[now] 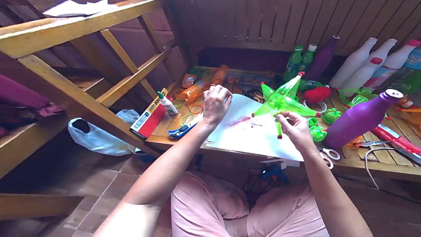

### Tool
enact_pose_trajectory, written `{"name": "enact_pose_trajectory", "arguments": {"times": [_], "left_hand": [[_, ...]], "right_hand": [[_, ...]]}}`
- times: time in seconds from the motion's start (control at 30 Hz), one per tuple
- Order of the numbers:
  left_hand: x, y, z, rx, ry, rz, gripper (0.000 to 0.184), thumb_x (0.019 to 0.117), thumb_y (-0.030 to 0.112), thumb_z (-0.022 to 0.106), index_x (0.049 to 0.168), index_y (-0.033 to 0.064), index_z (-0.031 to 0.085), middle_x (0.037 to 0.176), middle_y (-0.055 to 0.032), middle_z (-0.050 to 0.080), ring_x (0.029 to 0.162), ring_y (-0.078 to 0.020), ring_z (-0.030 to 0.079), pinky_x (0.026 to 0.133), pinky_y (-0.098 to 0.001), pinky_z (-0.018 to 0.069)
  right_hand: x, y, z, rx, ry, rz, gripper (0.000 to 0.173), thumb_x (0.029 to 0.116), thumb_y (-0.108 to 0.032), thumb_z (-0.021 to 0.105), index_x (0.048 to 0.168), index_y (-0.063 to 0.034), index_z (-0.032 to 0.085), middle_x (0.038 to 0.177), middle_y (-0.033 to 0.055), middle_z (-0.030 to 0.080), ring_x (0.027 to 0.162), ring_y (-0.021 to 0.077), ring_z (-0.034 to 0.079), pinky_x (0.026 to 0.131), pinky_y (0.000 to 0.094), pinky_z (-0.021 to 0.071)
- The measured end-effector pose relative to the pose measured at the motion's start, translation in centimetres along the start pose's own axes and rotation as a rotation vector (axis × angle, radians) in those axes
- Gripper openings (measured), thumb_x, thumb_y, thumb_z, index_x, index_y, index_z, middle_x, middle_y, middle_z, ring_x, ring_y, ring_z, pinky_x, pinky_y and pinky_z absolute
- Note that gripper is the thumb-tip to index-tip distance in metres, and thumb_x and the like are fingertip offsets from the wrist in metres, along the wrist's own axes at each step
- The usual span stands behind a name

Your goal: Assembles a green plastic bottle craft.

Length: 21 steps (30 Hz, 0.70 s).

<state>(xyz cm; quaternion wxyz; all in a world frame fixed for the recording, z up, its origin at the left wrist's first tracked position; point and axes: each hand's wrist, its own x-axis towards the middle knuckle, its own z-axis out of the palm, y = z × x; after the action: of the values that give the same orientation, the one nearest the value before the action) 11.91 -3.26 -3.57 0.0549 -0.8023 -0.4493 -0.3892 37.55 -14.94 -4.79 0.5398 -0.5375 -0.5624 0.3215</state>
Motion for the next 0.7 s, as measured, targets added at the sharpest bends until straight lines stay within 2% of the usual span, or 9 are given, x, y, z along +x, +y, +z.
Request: {"name": "enact_pose_trajectory", "arguments": {"times": [0.2,0.47,0.57,0.7], "left_hand": [[0.2,-0.8,0.0,-0.027,-0.045,-0.050,0.018,0.0978,0.013,0.065,0.104,-0.0027,0.072,0.111,-0.0256,0.067,0.111,-0.0467,0.062,0.093,-0.0616,0.0465],[0.6,-2.0,0.3,-0.071,-0.172,-0.187,0.022,0.1007,0.014,0.062,0.110,-0.0043,0.071,0.114,-0.0269,0.066,0.110,-0.0454,0.063,0.095,-0.0611,0.0479],[0.9,-2.9,0.9,-0.126,-0.232,-0.293,0.024,0.1018,0.015,0.061,0.113,-0.0035,0.070,0.113,-0.0247,0.067,0.105,-0.0409,0.066,0.094,-0.0595,0.0495],[1.0,-4.4,0.8,-0.266,-0.375,-0.509,0.030,0.1046,0.021,0.060,0.122,-0.0023,0.066,0.114,-0.0243,0.069,0.108,-0.0389,0.066,0.098,-0.0588,0.0472]], "right_hand": [[-0.1,-0.4,0.2,-0.068,-0.020,-0.010,0.016,0.1033,-0.011,0.060,0.111,-0.0006,0.069,0.083,0.0049,0.066,0.059,0.0053,0.057,0.055,0.0218,0.0516],[0.0,-0.6,0.5,-0.105,-0.013,-0.023,0.017,0.1033,-0.012,0.061,0.112,-0.0009,0.070,0.081,0.0050,0.064,0.057,0.0063,0.056,0.054,0.0228,0.0516],[0.0,-0.5,0.6,-0.116,-0.018,-0.005,0.017,0.1038,-0.013,0.060,0.112,-0.0011,0.070,0.082,0.0058,0.065,0.058,0.0072,0.058,0.054,0.0238,0.0524],[0.0,-0.6,0.7,-0.103,-0.014,-0.023,0.017,0.1034,-0.012,0.061,0.112,-0.0010,0.070,0.083,0.0054,0.066,0.057,0.0060,0.056,0.053,0.0225,0.0512]]}}
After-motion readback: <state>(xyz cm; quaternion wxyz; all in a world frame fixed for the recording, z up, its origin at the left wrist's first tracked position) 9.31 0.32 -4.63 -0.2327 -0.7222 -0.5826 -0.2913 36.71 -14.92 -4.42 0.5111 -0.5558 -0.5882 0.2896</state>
